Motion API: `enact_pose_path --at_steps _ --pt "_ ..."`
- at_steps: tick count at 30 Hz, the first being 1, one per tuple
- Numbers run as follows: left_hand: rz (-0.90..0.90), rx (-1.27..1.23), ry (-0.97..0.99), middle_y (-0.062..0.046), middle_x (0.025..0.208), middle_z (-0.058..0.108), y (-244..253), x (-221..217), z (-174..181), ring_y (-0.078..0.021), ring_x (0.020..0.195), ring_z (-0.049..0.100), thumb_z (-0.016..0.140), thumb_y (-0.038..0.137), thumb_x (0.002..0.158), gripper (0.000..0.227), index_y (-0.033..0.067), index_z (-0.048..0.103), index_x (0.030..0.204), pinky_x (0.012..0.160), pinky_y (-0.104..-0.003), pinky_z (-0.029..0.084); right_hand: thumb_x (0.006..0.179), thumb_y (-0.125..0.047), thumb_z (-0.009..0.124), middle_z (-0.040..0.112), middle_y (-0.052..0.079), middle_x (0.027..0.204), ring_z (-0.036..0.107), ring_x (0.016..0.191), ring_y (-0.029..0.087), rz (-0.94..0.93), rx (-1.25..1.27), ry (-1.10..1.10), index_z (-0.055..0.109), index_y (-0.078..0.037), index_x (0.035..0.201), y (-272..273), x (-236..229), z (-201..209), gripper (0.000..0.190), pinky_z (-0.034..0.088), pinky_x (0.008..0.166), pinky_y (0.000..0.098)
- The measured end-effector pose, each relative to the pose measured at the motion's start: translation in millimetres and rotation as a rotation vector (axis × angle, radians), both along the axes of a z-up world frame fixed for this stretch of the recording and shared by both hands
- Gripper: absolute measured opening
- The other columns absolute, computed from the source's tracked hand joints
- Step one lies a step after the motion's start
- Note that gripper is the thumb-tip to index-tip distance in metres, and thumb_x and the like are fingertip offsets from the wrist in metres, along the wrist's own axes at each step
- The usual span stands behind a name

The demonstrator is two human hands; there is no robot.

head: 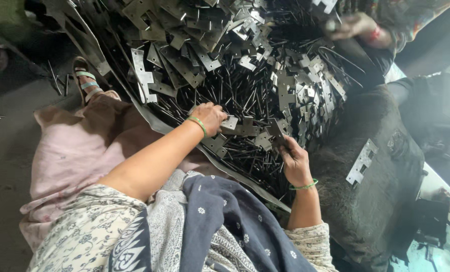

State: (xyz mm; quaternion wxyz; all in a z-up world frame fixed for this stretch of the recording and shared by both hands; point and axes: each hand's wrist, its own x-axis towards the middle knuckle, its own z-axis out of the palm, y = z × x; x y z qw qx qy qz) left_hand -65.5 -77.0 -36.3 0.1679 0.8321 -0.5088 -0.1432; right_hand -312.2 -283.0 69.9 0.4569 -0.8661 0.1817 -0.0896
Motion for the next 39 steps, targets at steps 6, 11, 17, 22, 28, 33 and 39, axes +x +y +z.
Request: enact_pose_path --at_steps 6,11,17,22,28,33,39 --pt "0.215 -0.445 0.148 -0.01 0.098 0.071 4 -2 6 -0.029 0.096 0.07 0.069 0.019 0.099 0.014 0.0145 0.071 0.112 0.087 -0.043 0.056 0.092 0.004 0.057 0.07 0.009 0.12 0.068 0.105 0.017 -0.201 0.556 -0.174 0.052 0.002 0.138 0 8 -2 0.046 0.055 0.092 0.0306" --pt "0.668 -1.23 1.337 -0.01 0.094 0.072 1 -5 26 -0.0259 0.086 0.066 0.068 0.016 0.1 0.02 0.0074 0.068 0.118 0.077 -0.044 0.055 0.094 0.006 0.062 0.07 0.015 0.119 0.069 0.103 0.024 -0.263 0.702 -0.289 0.052 0.003 0.14 18 22 -2 0.047 0.058 0.086 0.0348" --pt "0.666 -1.128 2.271 -0.008 0.094 0.073 13 -53 42 -0.024 0.084 0.071 0.064 0.032 0.092 0.027 0.012 0.064 0.109 0.075 -0.04 0.061 0.098 0.008 0.065 0.071 0.013 0.129 0.068 0.115 0.021 0.082 0.037 -0.255 0.06 -0.001 0.142 78 46 -6 0.046 0.056 0.101 0.0303" --pt "0.452 -0.659 1.874 -0.019 0.1 0.066 -5 -89 36 -0.0291 0.086 0.067 0.067 0.065 0.103 0.077 -0.0105 0.062 0.116 0.066 -0.046 0.054 0.081 0.009 0.067 0.063 0.021 0.132 0.063 0.12 0.028 0.322 -0.163 -0.166 0.05 -0.002 0.147 108 43 3 0.069 0.053 0.099 0.032" --pt "0.374 -0.282 0.797 -0.016 0.122 0.068 18 -17 73 -0.0304 0.112 0.066 0.079 0.052 0.074 0.084 0.0039 0.051 0.136 0.096 -0.04 0.053 0.079 0.007 0.066 0.072 0.019 0.123 0.072 0.102 0.027 -0.265 1.072 -0.224 0.055 0.011 0.143 68 31 32 0.065 0.061 0.087 0.0364" --pt "0.913 -0.054 -0.235 -0.026 0.145 0.043 111 92 61 -0.0455 0.129 0.039 0.08 0.055 0.079 0.084 -0.0095 0.059 0.128 0.11 -0.062 0.026 0.083 0.005 0.07 0.073 0.013 0.11 0.071 0.087 0.022 -0.552 0.644 -0.335 0.064 0.005 0.132 13 -17 45 0.05 0.06 0.074 0.0365" --pt "0.999 0.085 -0.34 -0.017 0.139 0.049 134 111 26 -0.037 0.134 0.033 0.086 0.055 0.069 0.072 -0.0051 0.075 0.108 0.106 -0.06 0.025 0.092 0.002 0.066 0.072 0.023 0.115 0.071 0.098 0.043 -0.696 -1.271 0.089 0.069 0.003 0.135 -136 -127 37 0.044 0.058 0.086 0.0513"
